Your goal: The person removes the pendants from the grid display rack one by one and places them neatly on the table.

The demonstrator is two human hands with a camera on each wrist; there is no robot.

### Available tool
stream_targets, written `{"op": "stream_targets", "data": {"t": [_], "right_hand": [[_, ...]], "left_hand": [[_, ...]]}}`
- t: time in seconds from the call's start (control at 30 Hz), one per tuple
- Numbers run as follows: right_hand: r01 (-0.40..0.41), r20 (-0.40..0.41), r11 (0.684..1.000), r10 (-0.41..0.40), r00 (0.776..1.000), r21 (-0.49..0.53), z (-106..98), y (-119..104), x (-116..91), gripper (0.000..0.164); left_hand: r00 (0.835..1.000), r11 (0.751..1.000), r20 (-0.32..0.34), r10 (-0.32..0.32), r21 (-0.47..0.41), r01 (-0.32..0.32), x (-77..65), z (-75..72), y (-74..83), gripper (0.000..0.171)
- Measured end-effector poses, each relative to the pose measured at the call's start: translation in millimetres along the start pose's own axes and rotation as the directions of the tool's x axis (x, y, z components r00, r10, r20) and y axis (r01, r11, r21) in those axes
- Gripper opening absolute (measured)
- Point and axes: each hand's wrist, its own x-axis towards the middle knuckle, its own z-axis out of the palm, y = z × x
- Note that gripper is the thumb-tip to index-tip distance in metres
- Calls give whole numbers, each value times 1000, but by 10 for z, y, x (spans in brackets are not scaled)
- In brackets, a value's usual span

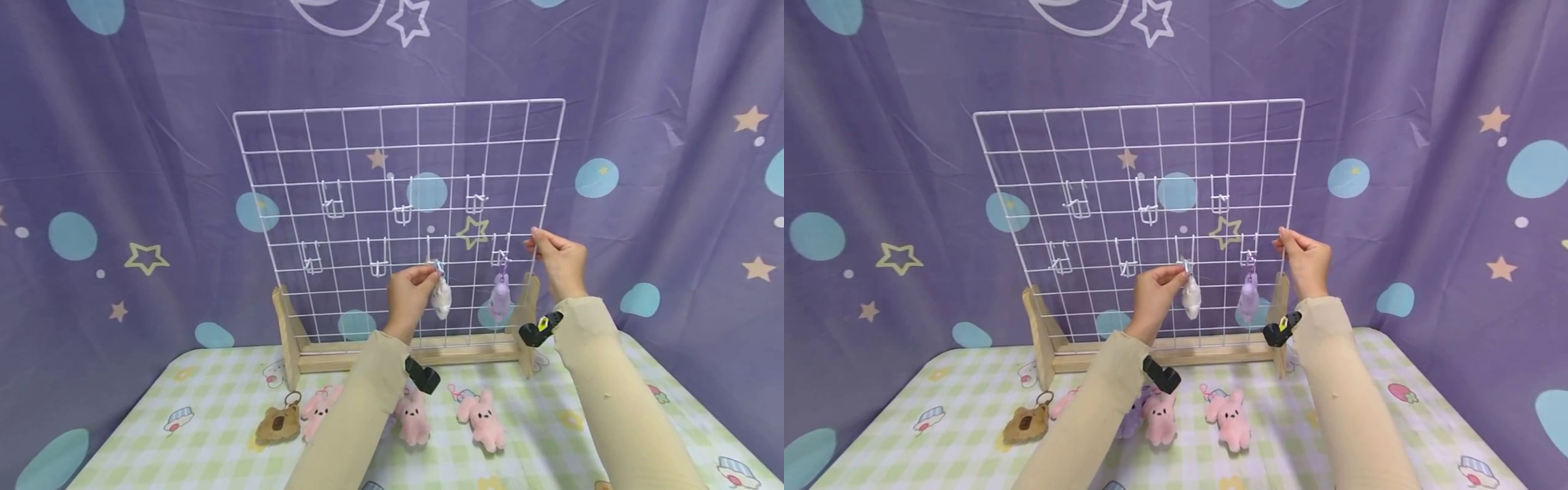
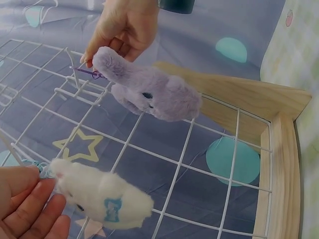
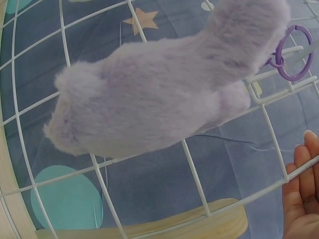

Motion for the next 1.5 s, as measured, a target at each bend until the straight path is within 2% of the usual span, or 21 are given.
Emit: {"op": "stream_targets", "data": {"t": [0.17, 0.43, 1.0, 1.5], "right_hand": [[7, 10, 1000, -7, 1000, 12, 2, 10, 2, 6], [13, 36, 999, -14, 999, 33, 40, -157, -138, 25], [-4, 42, 1000, 2, 999, 29, 33, -155, -124, 23], [3, 43, 999, -4, 999, 32, 31, -151, -130, 24]], "left_hand": [[1000, 1000, 5, 16, -1, -16, 0, -3, 10, 12], [1000, 999, 1, 12, 53, -12, -8, -16, 19, 12], [1000, 999, 4, 24, -24, -24, -88, -87, 125, 12], [997, 998, 65, 33, -53, -30, -203, -165, 255, 12]]}}
